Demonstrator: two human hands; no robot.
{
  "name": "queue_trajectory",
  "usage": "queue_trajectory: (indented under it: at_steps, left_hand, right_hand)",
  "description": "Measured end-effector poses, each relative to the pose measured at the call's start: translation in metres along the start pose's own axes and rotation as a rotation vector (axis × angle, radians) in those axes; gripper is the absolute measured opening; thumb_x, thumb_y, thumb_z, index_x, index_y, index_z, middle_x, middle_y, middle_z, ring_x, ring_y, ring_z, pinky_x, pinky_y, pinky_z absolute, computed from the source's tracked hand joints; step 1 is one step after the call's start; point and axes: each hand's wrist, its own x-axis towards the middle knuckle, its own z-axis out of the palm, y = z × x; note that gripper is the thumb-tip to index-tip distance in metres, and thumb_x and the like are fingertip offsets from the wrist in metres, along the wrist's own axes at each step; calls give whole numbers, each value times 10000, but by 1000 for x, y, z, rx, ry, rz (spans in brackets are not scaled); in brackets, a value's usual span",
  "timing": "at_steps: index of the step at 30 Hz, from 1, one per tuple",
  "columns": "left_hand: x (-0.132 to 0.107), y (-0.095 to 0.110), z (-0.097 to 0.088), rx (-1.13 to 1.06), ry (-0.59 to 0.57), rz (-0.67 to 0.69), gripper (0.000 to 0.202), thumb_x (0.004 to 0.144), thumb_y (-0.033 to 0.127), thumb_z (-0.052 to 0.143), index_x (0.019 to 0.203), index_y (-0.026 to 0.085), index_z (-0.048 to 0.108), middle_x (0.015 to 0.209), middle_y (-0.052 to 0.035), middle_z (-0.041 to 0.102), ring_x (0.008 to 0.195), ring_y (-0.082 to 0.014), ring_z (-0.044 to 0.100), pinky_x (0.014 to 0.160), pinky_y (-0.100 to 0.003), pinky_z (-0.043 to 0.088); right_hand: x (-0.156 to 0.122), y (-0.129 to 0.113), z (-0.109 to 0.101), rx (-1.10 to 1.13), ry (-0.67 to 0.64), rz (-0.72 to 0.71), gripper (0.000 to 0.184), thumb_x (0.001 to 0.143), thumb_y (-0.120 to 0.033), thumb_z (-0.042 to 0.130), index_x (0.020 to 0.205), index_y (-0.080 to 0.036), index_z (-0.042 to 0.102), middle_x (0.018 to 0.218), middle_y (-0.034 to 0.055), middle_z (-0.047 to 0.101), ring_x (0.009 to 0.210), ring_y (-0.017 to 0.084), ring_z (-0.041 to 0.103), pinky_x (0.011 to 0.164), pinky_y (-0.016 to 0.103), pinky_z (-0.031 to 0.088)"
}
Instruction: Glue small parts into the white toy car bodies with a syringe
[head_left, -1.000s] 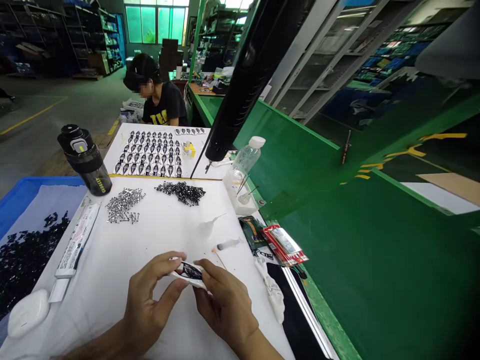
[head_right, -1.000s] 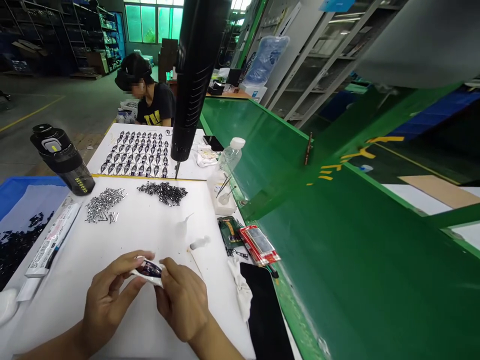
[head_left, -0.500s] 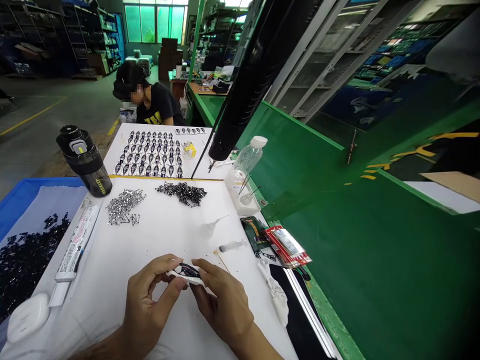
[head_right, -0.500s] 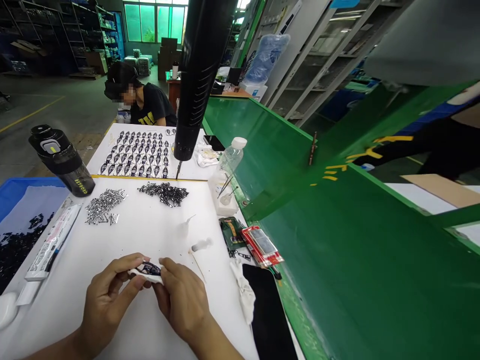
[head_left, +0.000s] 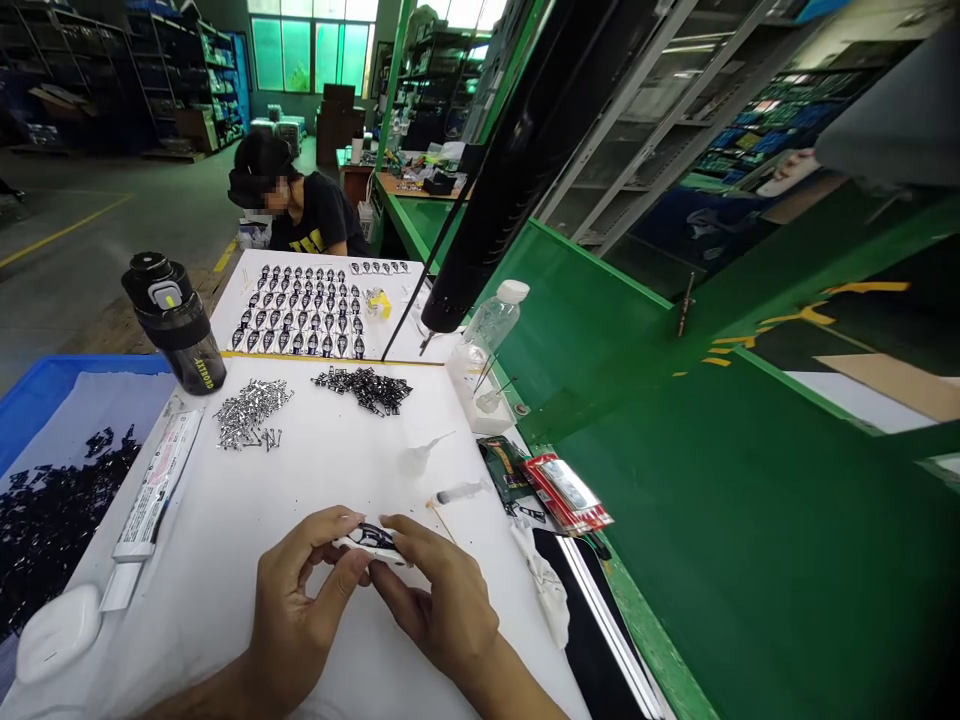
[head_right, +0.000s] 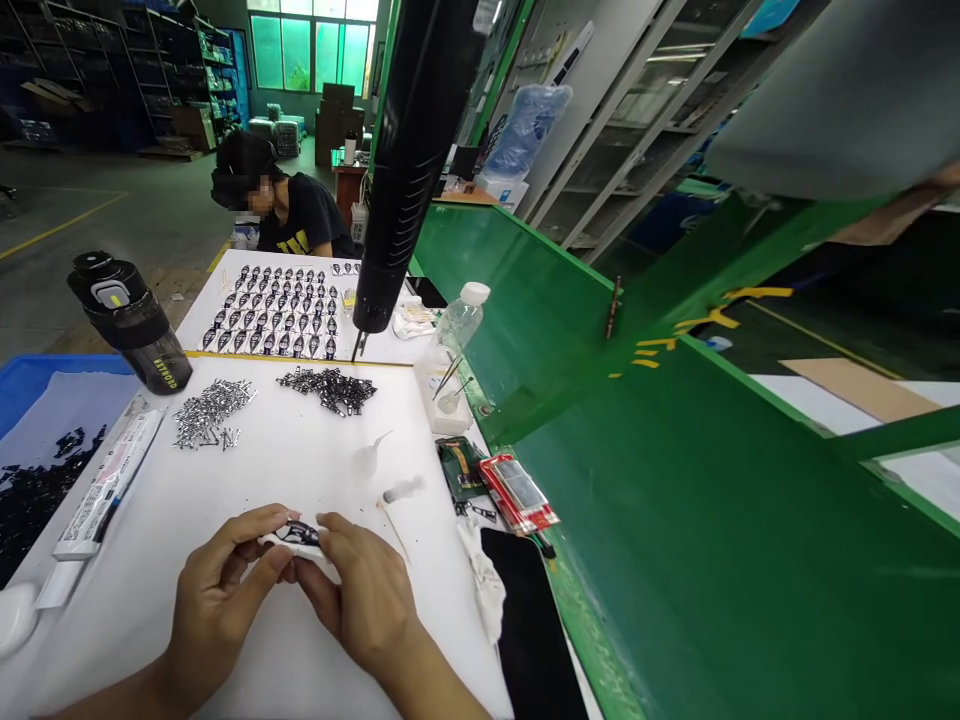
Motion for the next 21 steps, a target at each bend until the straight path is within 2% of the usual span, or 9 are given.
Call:
queue_trajectory:
  at_steps: [4,8,10,12,14,16,18,19,21]
  left_hand:
    - [0,0,0,15,25,62,182,874,235,684,1048,220,732,1134,-85,740,776,-195,749,626,-295,661]
    - [0,-1,-1,88,28,105,183,911,232,638,1086,224,690,1200,-92,718,498,-88,642,475,-246,606]
    - [-2,-3,-2,164,3,206,243,917,203,628,1155,242,657,1213,-90,720,463,-73,619,482,-236,600]
    - [-5,-4,-2,244,-74,387,388,915,158,620,1288,260,586,1237,-101,721,516,-90,658,551,-236,619]
    - [-7,-5,-2,311,-188,586,540,917,150,617,1428,236,463,1255,-136,718,623,-121,714,641,-237,632]
    - [-9,-7,1,350,-299,737,630,939,222,604,1510,177,340,1274,-190,701,740,-153,750,688,-239,633]
    - [-9,-9,3,379,-373,843,648,963,294,565,1526,128,292,1282,-233,684,821,-177,763,700,-249,635]
    - [-9,-10,4,406,-386,876,617,968,286,545,1513,112,314,1277,-243,683,858,-188,764,706,-258,635]
    - [-10,-13,5,503,-356,887,509,951,191,531,1441,98,428,1255,-241,696,913,-206,762,729,-279,636]
  right_hand:
    - [10,-7,-3,13,-43,65,469,877,-158,647,1323,-154,505,1039,124,730,934,210,728,807,304,624]
    - [23,-16,-12,213,-118,185,442,899,-127,593,1330,-203,529,1107,100,714,998,187,701,858,305,607]
    - [27,-25,-22,255,-194,296,377,913,-154,608,1283,-220,579,1105,81,723,975,169,706,828,268,611]
    - [26,-35,-37,284,-322,448,320,924,-219,619,1245,-224,622,1087,68,736,917,153,718,758,224,615]
    - [19,-43,-61,253,-439,557,318,912,-297,647,1223,-234,655,1069,62,747,862,154,726,712,209,614]
    - [5,-40,-94,116,-480,604,346,868,-385,689,1193,-265,687,1062,57,756,831,178,733,724,239,618]
    - [-17,-22,-135,-99,-409,670,353,820,-486,692,1116,-295,724,1048,54,765,785,212,740,695,283,621]
    - [-30,-8,-157,-236,-342,753,377,809,-519,675,1106,-293,728,1055,62,764,820,246,746,712,323,624]
    - [-58,25,-196,-575,-93,912,424,782,-590,632,1026,-260,740,935,103,775,761,306,749,618,390,611]
